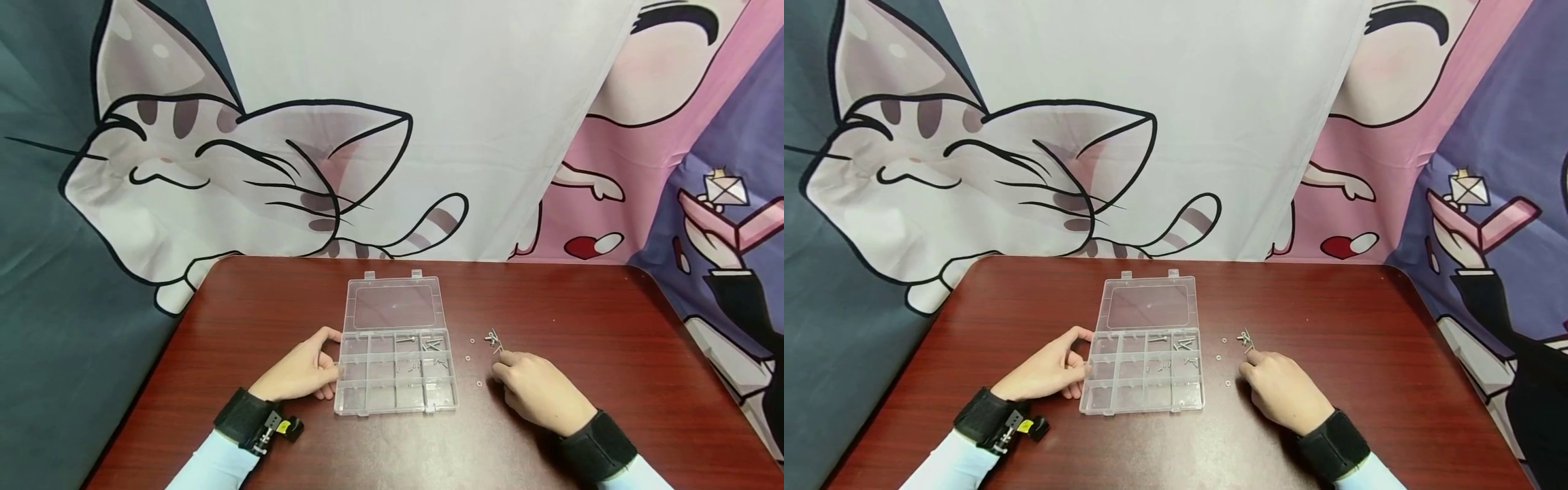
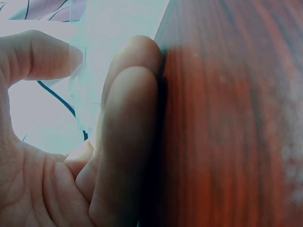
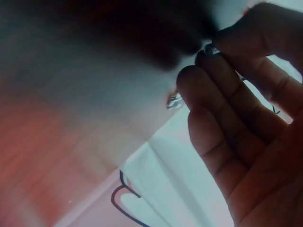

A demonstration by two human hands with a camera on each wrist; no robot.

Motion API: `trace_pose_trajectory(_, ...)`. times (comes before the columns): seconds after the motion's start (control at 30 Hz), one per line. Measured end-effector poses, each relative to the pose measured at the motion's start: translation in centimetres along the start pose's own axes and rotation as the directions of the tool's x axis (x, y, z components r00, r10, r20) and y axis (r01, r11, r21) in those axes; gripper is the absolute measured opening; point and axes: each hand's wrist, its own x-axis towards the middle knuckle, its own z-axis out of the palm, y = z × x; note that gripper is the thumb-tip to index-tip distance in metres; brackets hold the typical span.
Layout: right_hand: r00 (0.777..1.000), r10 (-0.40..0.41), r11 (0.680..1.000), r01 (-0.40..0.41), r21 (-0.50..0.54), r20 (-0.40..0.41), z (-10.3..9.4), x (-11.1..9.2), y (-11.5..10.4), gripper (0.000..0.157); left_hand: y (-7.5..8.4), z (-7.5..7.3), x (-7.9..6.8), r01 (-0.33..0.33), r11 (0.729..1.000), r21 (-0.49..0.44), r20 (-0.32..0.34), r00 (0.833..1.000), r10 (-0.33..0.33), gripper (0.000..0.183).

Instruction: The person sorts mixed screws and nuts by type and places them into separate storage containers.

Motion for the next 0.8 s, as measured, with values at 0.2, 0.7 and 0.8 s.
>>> trace_pose_trajectory(0.2, 0.999, 0.002, 0.999, 0.0, 0.032, -0.052, -0.5, 1.7, -0.7, 0.026, 0.1, 0.0, 0.0, -0.003, 1.0, -0.002, -0.001, 1.0, 0.003, 0.056)
trace_pose_trajectory(0.7, 0.988, -0.116, 0.974, 0.132, 0.184, -0.098, -1.3, 6.2, -4.5, 0.028, 0.0, 0.0, 0.0, -0.004, 1.0, -0.014, 0.002, 1.0, 0.004, 0.056)
trace_pose_trajectory(0.8, 0.984, -0.148, 0.965, 0.167, 0.201, -0.103, -1.4, 6.7, -5.0, 0.029, 0.0, 0.1, 0.0, -0.005, 1.0, -0.015, 0.002, 1.0, 0.005, 0.055)
